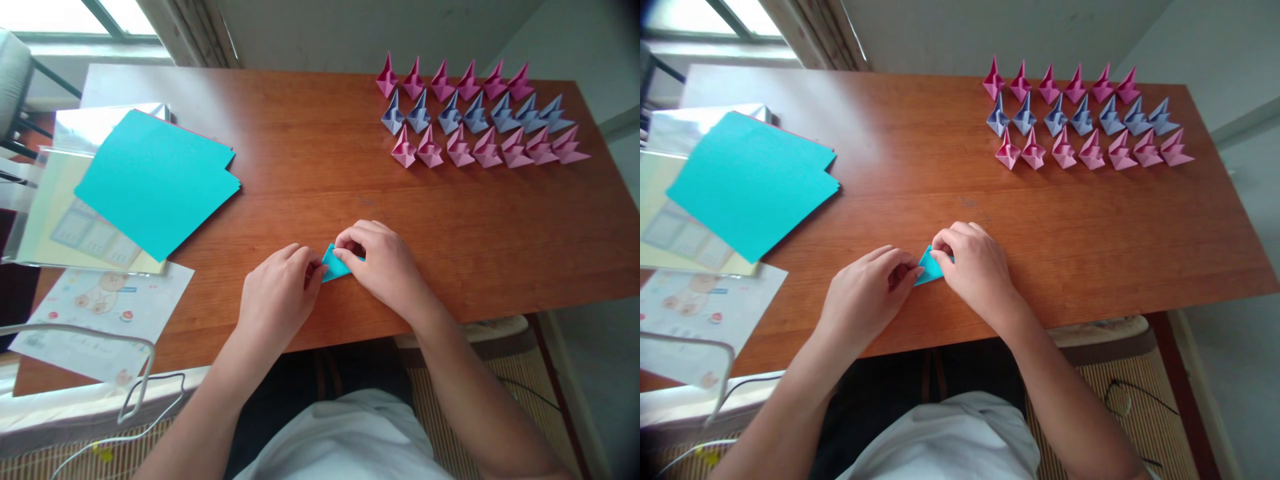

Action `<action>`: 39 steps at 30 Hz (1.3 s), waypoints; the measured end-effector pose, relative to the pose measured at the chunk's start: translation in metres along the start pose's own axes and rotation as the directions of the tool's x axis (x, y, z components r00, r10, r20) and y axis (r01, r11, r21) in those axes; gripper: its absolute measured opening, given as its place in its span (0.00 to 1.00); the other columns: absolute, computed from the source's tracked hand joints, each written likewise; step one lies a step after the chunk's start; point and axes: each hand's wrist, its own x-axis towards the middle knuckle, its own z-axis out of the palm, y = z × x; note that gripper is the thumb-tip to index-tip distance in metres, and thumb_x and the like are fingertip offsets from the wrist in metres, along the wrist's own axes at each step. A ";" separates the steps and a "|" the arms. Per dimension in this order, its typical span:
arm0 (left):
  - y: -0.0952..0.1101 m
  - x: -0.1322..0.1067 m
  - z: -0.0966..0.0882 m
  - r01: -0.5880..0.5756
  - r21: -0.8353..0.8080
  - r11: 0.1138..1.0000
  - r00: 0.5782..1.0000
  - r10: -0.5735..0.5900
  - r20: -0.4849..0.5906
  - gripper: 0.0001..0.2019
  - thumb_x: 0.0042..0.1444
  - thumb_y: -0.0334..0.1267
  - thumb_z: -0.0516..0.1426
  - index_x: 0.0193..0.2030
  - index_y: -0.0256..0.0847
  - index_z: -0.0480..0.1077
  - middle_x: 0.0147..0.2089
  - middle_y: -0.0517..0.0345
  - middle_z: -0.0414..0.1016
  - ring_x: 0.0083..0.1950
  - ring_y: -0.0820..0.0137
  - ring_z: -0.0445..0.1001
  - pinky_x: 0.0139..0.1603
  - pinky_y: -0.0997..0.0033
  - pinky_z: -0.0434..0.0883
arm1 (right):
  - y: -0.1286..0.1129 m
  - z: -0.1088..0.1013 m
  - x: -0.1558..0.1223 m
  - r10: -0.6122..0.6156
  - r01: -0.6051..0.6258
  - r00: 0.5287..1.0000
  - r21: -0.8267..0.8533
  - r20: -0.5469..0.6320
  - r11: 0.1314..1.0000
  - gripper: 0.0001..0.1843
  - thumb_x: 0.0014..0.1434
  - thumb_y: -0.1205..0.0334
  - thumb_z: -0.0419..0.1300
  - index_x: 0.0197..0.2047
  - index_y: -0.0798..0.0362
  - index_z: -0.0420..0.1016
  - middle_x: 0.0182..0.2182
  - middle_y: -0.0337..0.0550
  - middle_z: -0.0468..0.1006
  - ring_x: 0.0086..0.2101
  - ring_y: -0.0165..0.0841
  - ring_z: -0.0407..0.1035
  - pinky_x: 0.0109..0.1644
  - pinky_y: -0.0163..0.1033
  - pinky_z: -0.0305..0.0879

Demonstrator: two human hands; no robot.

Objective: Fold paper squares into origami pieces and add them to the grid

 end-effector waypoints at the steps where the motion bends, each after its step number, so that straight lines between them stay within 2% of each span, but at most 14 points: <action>1: 0.000 0.000 0.000 -0.001 -0.003 1.000 1.000 0.001 0.000 0.09 0.66 0.42 0.57 0.36 0.43 0.74 0.36 0.58 0.78 0.34 0.67 0.73 0.29 0.68 0.57 | 0.000 0.001 0.000 0.000 0.000 1.000 -0.007 -0.005 1.000 0.07 0.63 0.68 0.63 0.33 0.49 0.75 0.34 0.38 0.79 0.38 0.36 0.70 0.44 0.42 0.63; 8: 0.001 -0.002 -0.001 -0.012 0.028 1.000 1.000 0.013 -0.015 0.11 0.68 0.41 0.54 0.37 0.44 0.75 0.37 0.56 0.80 0.38 0.64 0.77 0.31 0.68 0.60 | -0.004 0.004 -0.005 -0.023 0.020 0.999 -0.076 -0.032 0.997 0.08 0.66 0.66 0.61 0.33 0.48 0.75 0.36 0.42 0.78 0.42 0.39 0.70 0.44 0.43 0.63; 17: -0.001 -0.001 0.001 -0.016 0.021 1.000 0.999 0.016 -0.029 0.11 0.68 0.41 0.54 0.37 0.44 0.76 0.37 0.57 0.80 0.38 0.64 0.77 0.30 0.67 0.61 | -0.009 0.012 -0.016 -0.063 0.041 0.992 -0.188 -0.112 0.981 0.09 0.70 0.65 0.57 0.38 0.48 0.77 0.40 0.46 0.79 0.42 0.41 0.68 0.44 0.45 0.64; 21: 0.000 -0.001 0.000 -0.006 0.015 1.000 1.000 0.007 -0.019 0.10 0.67 0.41 0.56 0.38 0.44 0.76 0.37 0.58 0.80 0.38 0.64 0.77 0.31 0.67 0.60 | -0.010 0.017 -0.019 -0.079 0.046 0.982 -0.188 -0.171 0.981 0.10 0.70 0.65 0.56 0.39 0.48 0.78 0.41 0.46 0.80 0.43 0.42 0.68 0.46 0.46 0.65; 31: 0.000 0.001 0.000 0.004 0.019 1.000 1.000 -0.004 -0.006 0.10 0.67 0.41 0.56 0.38 0.44 0.77 0.37 0.57 0.80 0.37 0.64 0.76 0.30 0.67 0.58 | -0.010 0.017 -0.017 -0.062 0.025 0.982 -0.205 -0.177 0.978 0.08 0.70 0.63 0.57 0.39 0.48 0.78 0.41 0.44 0.82 0.43 0.42 0.69 0.47 0.47 0.59; 39: 0.000 0.001 -0.001 0.009 0.005 1.000 1.000 -0.009 -0.002 0.10 0.67 0.41 0.56 0.38 0.43 0.77 0.37 0.58 0.80 0.35 0.66 0.75 0.31 0.68 0.58 | -0.006 0.022 -0.018 -0.121 0.065 0.962 -0.226 -0.244 0.972 0.07 0.68 0.65 0.60 0.39 0.49 0.78 0.40 0.42 0.82 0.42 0.39 0.70 0.45 0.45 0.60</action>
